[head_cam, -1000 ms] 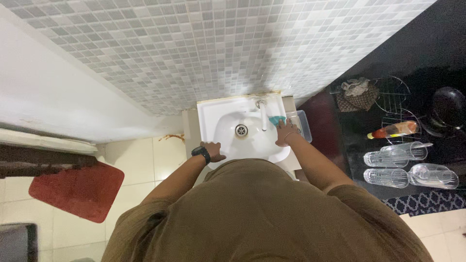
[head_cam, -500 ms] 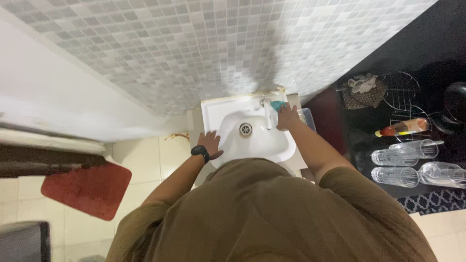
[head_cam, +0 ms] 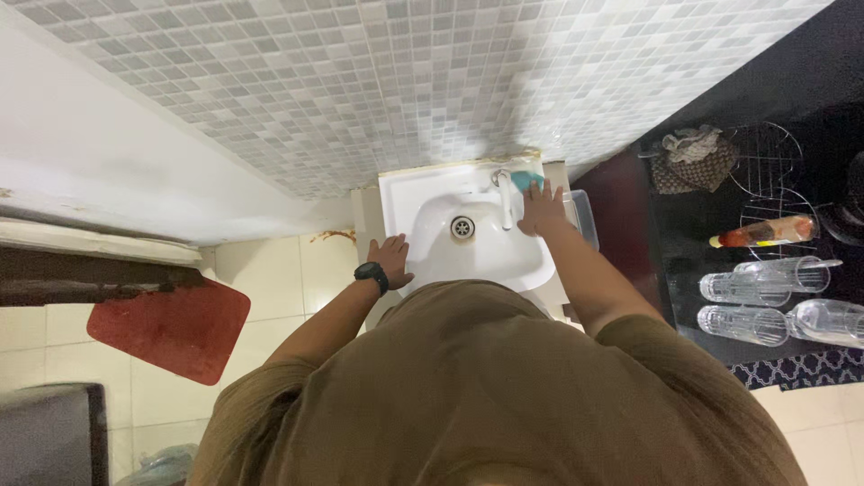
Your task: The person wipes the upper edges and interior surfaces of a small white pedestal sink with a blue sponge.
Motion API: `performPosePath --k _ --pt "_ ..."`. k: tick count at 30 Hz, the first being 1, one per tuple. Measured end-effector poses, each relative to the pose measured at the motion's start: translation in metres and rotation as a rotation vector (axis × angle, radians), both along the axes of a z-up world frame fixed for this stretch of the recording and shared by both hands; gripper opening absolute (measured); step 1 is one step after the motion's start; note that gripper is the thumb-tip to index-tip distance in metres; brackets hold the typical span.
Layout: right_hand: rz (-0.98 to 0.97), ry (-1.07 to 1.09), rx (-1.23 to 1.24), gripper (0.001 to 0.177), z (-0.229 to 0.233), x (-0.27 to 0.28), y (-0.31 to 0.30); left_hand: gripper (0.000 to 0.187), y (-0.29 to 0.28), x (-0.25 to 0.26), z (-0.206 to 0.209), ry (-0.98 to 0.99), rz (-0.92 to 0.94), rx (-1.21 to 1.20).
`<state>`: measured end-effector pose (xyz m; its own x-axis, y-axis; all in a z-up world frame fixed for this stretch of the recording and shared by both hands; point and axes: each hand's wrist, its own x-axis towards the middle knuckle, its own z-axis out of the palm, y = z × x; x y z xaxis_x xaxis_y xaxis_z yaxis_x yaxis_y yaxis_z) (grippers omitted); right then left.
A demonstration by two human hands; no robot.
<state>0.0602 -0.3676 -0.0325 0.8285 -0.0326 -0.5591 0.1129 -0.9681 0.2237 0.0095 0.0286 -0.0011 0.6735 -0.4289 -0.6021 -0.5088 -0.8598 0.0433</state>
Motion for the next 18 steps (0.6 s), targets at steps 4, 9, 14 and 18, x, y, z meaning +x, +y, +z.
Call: performPosePath --k 4,9,14,18 --pt "0.046 -0.050 -0.018 0.092 0.012 -0.048 0.003 0.085 0.000 0.003 0.000 0.042 -0.012 0.025" --pt "0.084 -0.014 -0.049 0.092 0.017 -0.107 0.005 0.085 -0.002 0.006 -0.002 0.053 0.008 0.019" --pt "0.014 0.054 -0.062 0.087 0.027 -0.144 0.012 0.082 0.000 0.006 -0.006 0.047 0.021 -0.020" --pt "-0.004 0.042 -0.027 0.087 0.021 -0.132 0.011 0.081 -0.001 0.006 -0.007 0.031 0.008 0.000"
